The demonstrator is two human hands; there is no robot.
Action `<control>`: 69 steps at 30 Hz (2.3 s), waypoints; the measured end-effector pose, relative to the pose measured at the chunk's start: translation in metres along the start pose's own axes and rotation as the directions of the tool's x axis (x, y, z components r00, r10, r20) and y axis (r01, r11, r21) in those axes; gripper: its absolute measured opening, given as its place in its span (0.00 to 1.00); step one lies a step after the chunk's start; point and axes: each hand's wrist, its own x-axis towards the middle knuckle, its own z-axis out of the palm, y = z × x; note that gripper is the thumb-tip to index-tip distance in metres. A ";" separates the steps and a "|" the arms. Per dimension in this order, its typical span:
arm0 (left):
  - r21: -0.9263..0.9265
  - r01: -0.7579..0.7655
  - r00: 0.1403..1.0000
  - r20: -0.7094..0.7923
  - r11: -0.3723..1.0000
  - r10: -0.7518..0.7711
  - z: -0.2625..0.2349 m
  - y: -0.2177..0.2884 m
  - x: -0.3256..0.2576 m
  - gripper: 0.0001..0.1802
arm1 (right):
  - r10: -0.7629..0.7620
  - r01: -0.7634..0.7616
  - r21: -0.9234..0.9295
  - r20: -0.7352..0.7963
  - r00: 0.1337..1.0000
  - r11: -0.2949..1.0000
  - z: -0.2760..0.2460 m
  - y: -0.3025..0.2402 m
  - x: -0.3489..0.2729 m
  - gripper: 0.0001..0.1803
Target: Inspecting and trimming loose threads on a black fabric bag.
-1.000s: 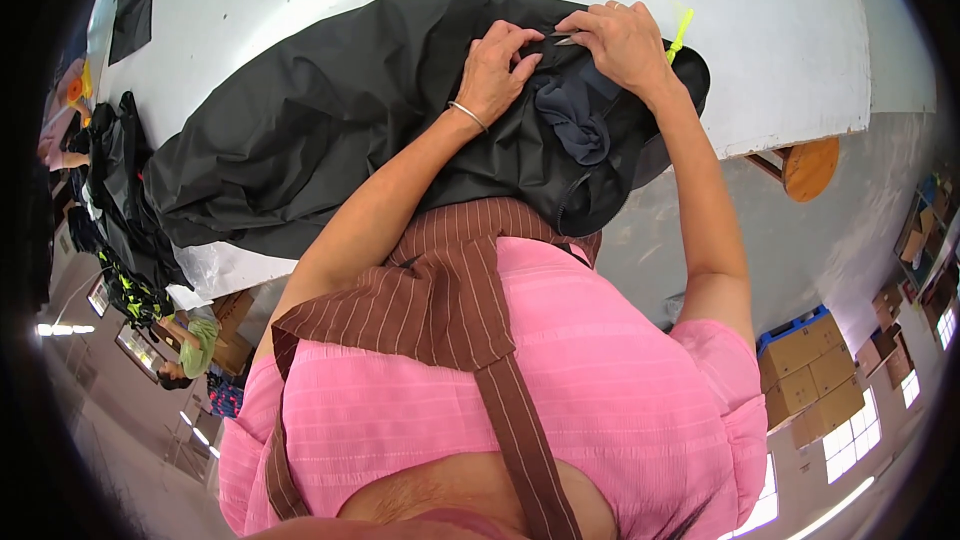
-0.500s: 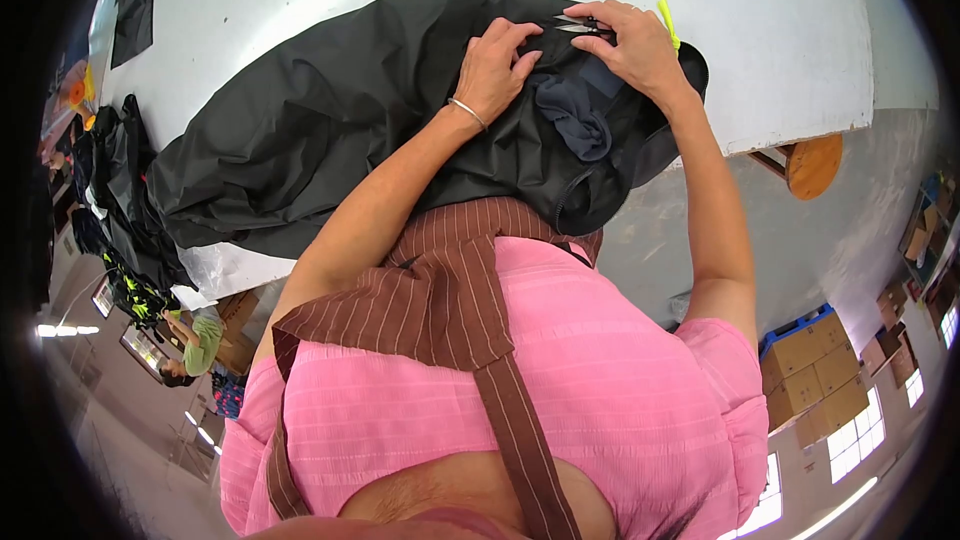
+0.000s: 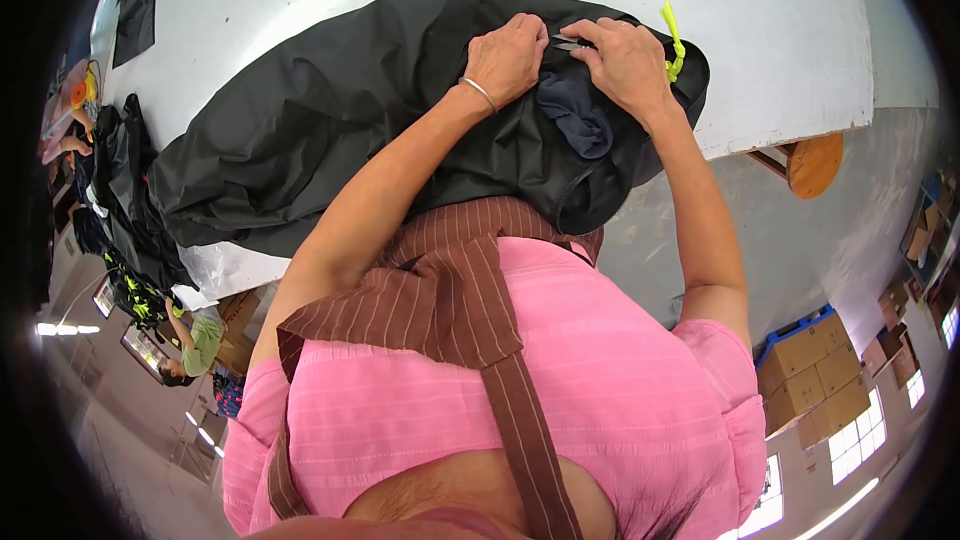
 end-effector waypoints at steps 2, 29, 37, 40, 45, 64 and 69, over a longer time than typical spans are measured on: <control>-0.086 0.007 1.000 -0.012 0.996 -0.008 0.000 0.001 -0.001 0.05 | 0.029 -0.029 -0.028 0.000 1.000 0.999 0.002 -0.001 -0.001 0.12; -0.547 0.127 0.966 -0.120 0.828 -0.228 0.002 -0.014 -0.011 0.03 | 0.143 -0.147 0.075 0.061 0.988 0.986 0.002 -0.014 0.002 0.11; -0.410 -0.055 0.969 -0.242 0.910 -0.050 0.003 -0.013 -0.021 0.06 | 0.225 -0.182 0.201 -0.218 0.950 0.962 -0.009 0.022 0.007 0.14; -0.368 -0.139 0.979 -0.189 0.919 0.073 -0.002 -0.014 -0.027 0.09 | 0.192 -0.175 0.079 -0.376 0.907 0.981 -0.027 0.062 0.022 0.17; -0.482 -0.015 1.000 -0.018 0.876 0.007 -0.021 -0.011 -0.033 0.09 | -0.034 -0.245 -0.500 -0.485 0.874 0.830 -0.051 0.080 0.025 0.23; -0.042 0.256 0.919 -0.301 0.966 -0.257 -0.075 -0.033 -0.081 0.13 | 0.188 0.000 0.643 -0.223 0.956 0.766 -0.009 -0.048 -0.020 0.21; -0.303 0.231 0.921 -0.237 0.924 -0.308 -0.074 -0.039 -0.088 0.09 | -0.165 0.156 0.658 -0.048 0.985 0.737 0.030 -0.093 0.021 0.19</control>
